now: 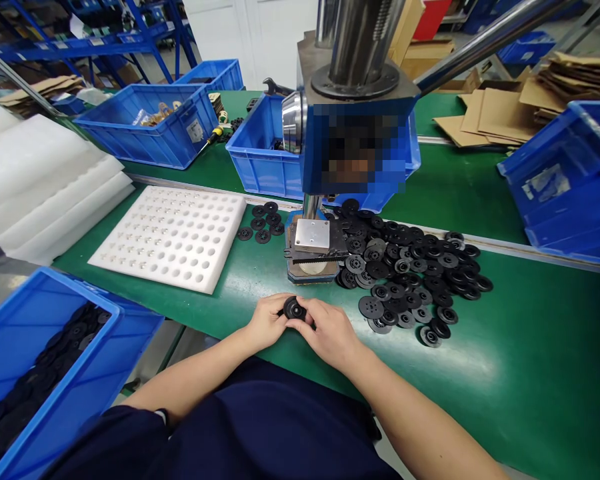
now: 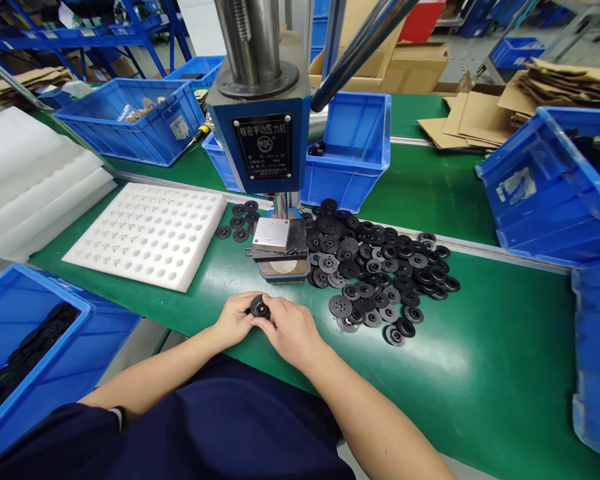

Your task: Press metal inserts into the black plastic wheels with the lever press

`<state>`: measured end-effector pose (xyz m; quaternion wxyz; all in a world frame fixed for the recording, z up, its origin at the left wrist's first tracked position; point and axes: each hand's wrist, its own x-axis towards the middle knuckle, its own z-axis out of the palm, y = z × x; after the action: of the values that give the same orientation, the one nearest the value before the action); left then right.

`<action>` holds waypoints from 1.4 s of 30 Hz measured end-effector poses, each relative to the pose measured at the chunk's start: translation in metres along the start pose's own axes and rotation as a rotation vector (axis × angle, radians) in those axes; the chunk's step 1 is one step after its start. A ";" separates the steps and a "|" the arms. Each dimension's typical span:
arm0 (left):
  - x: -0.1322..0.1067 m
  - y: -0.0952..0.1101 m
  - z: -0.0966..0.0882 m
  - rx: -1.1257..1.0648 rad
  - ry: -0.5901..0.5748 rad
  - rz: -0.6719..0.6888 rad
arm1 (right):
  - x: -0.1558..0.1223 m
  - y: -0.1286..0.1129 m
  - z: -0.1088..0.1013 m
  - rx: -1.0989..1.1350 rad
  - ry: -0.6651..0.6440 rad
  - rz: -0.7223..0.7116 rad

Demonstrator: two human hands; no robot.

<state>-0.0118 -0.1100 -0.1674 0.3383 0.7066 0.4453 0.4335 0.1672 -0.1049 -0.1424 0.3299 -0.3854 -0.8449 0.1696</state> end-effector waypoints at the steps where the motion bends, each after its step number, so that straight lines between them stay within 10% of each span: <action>1: 0.000 0.000 0.000 -0.001 0.003 0.006 | 0.000 0.000 0.001 -0.003 0.005 0.014; 20: -0.001 0.001 0.001 0.047 0.023 0.034 | 0.007 -0.003 -0.002 0.107 -0.084 0.187; 31: 0.000 0.008 0.005 0.072 0.079 -0.202 | 0.013 0.016 -0.015 0.217 -0.017 0.160; 42: -0.002 0.004 0.007 -0.015 0.107 -0.258 | 0.019 0.039 -0.018 0.322 -0.007 0.457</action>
<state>-0.0047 -0.1145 -0.1670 0.3721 0.6169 0.5465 0.4270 0.1919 -0.0644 -0.1425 0.3371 -0.5080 -0.6995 0.3728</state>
